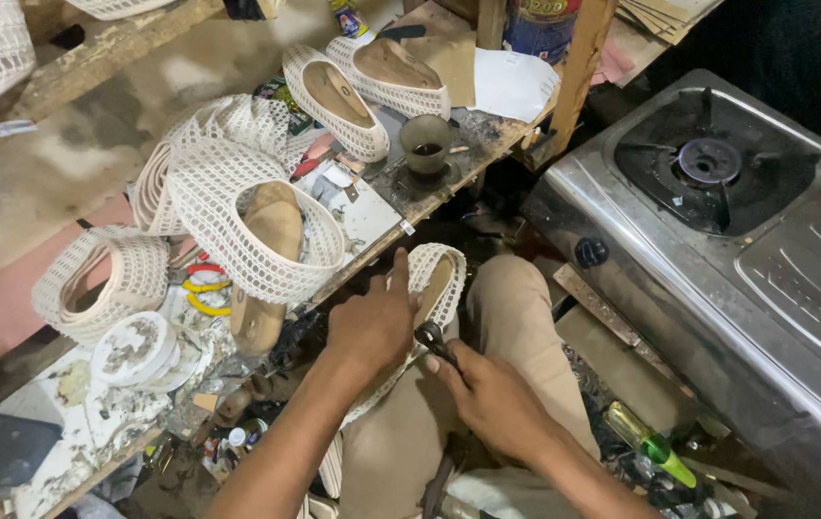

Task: The person assembles a white mesh slip-on shoe by hand. They press the mesh upper onto the sole, use a hammer to tap the edges into place, and smooth the material around the perimeter. The finished shoe is placed on a nearby shelf.

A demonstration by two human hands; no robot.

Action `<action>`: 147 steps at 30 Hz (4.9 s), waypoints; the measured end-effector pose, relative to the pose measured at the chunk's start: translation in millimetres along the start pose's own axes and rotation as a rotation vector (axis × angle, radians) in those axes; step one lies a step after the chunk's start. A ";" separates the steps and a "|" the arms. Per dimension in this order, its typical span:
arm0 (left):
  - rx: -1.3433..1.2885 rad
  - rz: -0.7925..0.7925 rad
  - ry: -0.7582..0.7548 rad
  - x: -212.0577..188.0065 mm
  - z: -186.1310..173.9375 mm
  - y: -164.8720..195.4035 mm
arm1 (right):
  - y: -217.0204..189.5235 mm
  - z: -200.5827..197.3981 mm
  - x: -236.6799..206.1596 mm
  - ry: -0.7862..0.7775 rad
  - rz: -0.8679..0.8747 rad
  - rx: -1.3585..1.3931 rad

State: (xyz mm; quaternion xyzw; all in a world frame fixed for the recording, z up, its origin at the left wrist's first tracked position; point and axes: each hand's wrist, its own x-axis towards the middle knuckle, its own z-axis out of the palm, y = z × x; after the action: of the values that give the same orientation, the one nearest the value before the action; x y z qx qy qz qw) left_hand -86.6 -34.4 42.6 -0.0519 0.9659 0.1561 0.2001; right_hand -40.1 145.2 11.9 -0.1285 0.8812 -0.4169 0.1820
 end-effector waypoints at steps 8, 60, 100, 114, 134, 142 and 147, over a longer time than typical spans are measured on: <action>-0.874 0.142 0.006 -40.1 24.6 -59.1 | -16.4 -15.2 -8.3 -0.217 -0.214 -0.273; -0.679 0.090 0.683 -89.9 103.4 -64.5 | -15.3 -8.7 5.7 -0.174 -0.038 -0.270; -0.690 0.080 0.611 -66.5 58.7 -29.0 | -52.0 -50.1 91.2 0.147 -0.728 -0.550; -0.472 0.148 0.700 -61.0 79.8 -31.7 | -45.9 -69.3 38.6 0.003 -0.461 -0.288; -0.458 0.172 0.454 -46.1 71.1 -35.0 | -13.9 -25.8 21.5 -0.128 -0.340 -0.655; 0.096 0.227 0.635 -45.3 85.5 -10.4 | -7.9 -43.6 34.0 -0.161 -0.279 -0.562; -0.235 0.260 0.423 -40.8 57.6 -25.6 | -7.4 -35.0 38.2 -0.163 -0.218 -0.475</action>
State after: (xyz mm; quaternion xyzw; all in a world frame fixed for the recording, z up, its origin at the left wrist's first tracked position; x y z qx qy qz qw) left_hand -23.8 -38.5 1.6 0.0182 0.9600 0.2772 -0.0353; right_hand -88.9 150.2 30.1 -0.2949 0.9176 -0.2040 0.1714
